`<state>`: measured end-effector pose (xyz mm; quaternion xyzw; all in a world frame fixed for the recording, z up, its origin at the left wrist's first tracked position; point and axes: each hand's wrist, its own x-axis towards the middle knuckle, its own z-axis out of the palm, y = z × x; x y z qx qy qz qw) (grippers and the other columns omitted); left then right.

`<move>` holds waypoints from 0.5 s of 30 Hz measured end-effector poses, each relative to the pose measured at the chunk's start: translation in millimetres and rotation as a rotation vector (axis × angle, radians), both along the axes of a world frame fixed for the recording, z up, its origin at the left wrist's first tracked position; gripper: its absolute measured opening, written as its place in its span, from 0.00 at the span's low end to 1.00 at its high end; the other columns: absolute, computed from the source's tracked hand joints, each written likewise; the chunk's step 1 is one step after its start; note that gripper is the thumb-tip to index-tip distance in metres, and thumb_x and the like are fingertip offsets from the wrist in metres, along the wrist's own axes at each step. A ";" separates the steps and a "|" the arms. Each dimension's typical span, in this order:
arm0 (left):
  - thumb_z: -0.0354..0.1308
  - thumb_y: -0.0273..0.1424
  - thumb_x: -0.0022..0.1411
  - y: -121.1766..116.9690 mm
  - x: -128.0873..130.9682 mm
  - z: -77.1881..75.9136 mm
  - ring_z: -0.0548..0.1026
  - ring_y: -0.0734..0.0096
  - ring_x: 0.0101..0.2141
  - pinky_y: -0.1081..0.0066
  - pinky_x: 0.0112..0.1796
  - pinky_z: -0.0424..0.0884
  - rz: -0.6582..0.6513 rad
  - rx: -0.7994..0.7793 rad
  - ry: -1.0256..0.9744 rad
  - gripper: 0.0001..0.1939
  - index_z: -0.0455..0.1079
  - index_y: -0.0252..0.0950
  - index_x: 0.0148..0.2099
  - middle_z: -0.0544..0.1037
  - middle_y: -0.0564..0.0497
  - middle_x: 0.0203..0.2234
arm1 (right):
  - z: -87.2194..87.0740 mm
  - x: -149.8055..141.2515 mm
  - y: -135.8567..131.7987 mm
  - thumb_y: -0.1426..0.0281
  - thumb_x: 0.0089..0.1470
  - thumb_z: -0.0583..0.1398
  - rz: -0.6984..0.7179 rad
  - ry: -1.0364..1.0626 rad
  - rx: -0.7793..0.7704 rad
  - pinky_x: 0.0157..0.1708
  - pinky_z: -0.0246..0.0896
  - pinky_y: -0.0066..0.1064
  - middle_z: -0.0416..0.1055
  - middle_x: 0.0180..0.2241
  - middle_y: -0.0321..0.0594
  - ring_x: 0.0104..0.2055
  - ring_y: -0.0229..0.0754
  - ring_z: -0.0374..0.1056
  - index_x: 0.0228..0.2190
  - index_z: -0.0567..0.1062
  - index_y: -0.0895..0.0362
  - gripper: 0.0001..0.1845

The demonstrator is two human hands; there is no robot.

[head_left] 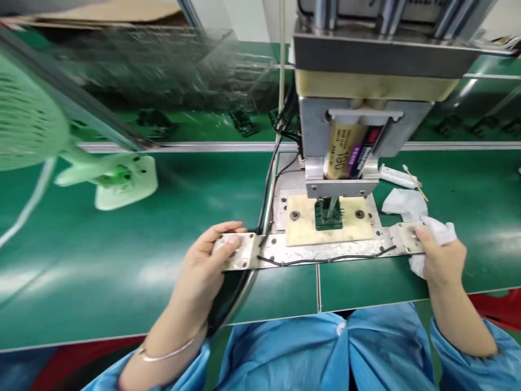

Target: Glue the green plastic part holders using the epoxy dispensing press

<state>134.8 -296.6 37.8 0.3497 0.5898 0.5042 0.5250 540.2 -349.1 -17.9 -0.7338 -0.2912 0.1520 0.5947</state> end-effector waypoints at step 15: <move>0.81 0.44 0.39 0.3 0.5 3.0 0.75 0.68 0.34 0.80 0.32 0.73 0.016 -0.054 -0.022 0.30 0.78 0.39 0.43 0.80 0.50 0.38 | -8.4 2.6 -2.1 0.52 0.43 0.73 0.055 0.001 0.008 0.53 0.69 0.52 0.81 0.40 0.45 0.46 0.54 0.76 0.42 0.82 0.59 0.29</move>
